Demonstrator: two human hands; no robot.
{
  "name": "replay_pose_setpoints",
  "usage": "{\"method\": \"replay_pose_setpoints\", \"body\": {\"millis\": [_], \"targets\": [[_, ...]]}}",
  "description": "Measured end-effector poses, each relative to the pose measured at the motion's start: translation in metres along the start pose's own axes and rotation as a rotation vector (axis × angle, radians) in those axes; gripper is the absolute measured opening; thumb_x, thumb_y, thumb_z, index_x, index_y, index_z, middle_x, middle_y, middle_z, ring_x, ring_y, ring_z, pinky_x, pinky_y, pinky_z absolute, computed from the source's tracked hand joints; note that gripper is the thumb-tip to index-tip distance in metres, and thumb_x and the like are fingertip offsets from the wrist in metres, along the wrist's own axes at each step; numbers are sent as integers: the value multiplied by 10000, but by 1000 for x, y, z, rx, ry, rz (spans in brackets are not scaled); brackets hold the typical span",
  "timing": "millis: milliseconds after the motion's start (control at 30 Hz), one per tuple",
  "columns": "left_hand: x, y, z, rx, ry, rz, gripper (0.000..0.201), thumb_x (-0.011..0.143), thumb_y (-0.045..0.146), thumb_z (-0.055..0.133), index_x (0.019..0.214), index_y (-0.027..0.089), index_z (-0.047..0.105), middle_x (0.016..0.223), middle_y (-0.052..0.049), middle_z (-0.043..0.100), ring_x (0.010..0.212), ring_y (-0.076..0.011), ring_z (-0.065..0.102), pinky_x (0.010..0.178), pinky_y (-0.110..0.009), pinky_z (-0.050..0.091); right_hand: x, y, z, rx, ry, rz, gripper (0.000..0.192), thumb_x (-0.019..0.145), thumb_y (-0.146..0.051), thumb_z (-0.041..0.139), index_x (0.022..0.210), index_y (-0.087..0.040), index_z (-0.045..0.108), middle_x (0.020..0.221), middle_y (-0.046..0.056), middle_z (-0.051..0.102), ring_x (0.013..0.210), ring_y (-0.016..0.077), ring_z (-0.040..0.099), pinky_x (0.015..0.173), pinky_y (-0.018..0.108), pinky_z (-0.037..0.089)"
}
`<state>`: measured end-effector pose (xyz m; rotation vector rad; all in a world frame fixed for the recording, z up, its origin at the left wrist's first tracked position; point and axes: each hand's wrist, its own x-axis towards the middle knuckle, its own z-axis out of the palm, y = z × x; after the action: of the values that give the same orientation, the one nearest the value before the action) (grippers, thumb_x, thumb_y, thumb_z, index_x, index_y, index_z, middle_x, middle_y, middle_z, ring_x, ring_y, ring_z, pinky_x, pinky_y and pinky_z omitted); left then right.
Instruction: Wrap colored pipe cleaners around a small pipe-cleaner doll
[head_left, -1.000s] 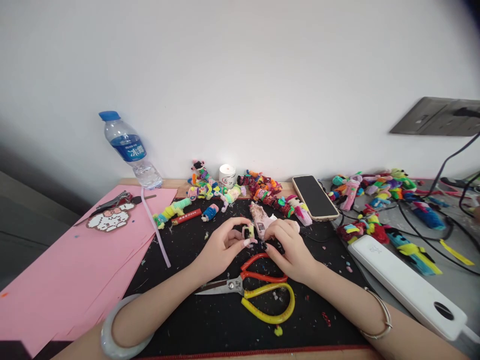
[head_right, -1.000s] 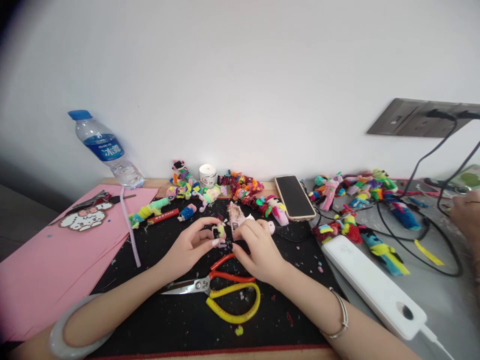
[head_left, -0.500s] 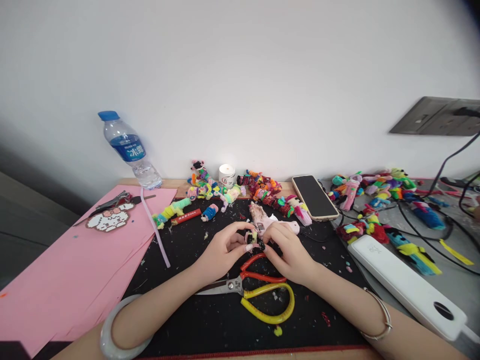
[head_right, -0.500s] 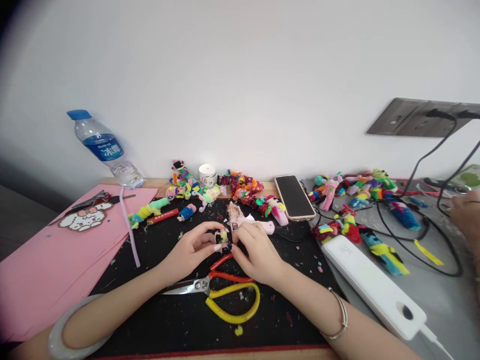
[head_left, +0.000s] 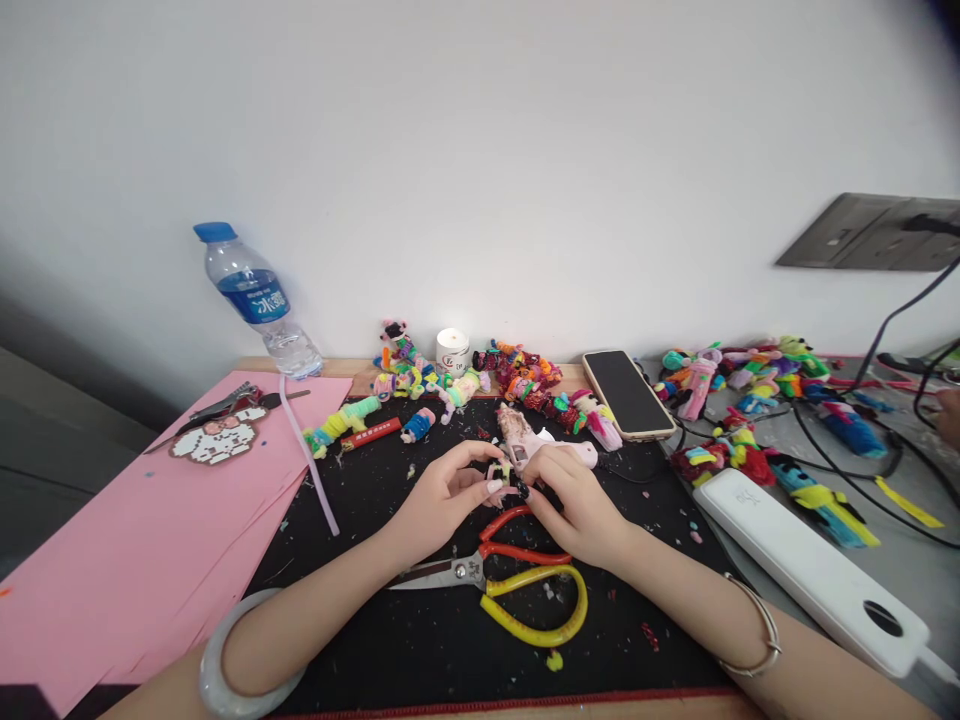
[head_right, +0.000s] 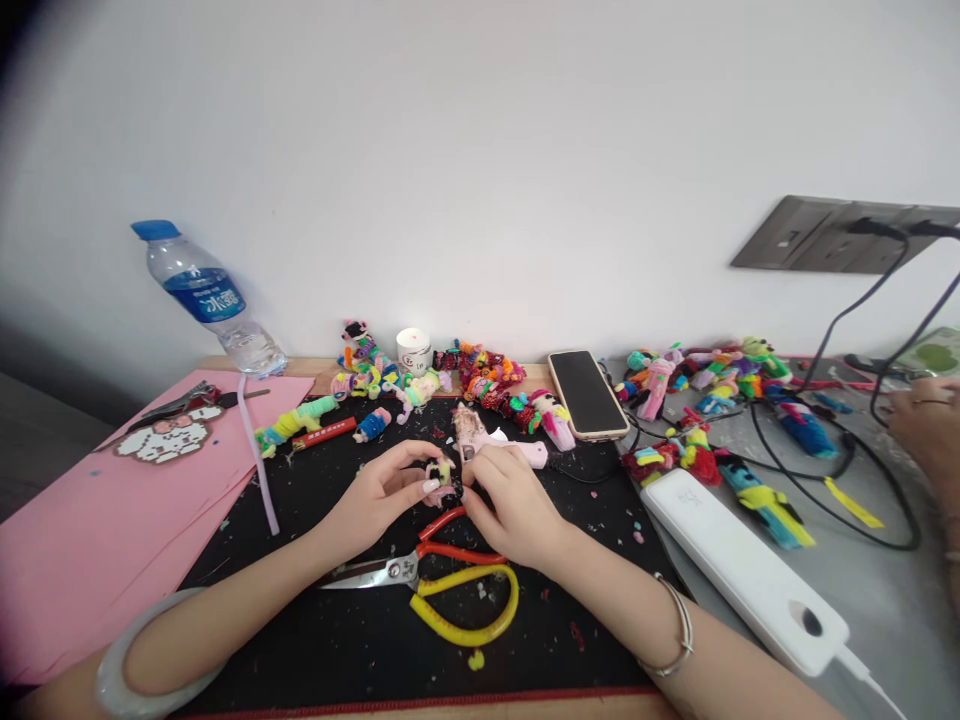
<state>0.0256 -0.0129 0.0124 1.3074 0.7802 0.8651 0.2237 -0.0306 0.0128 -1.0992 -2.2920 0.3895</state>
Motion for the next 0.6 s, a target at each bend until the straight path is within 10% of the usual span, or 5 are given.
{"method": "replay_pose_setpoints", "body": {"millis": [600], "targets": [[1,-5,-3,-58,-81,-30,265,805,245,594,1047,156,532,857,-26,593,698,-126,574,695,-300,480,-1,2,3,-65,5,-57,132,895,-142,375,846,-187,489,794,49,535,754,187,466,715,321,355]]}}
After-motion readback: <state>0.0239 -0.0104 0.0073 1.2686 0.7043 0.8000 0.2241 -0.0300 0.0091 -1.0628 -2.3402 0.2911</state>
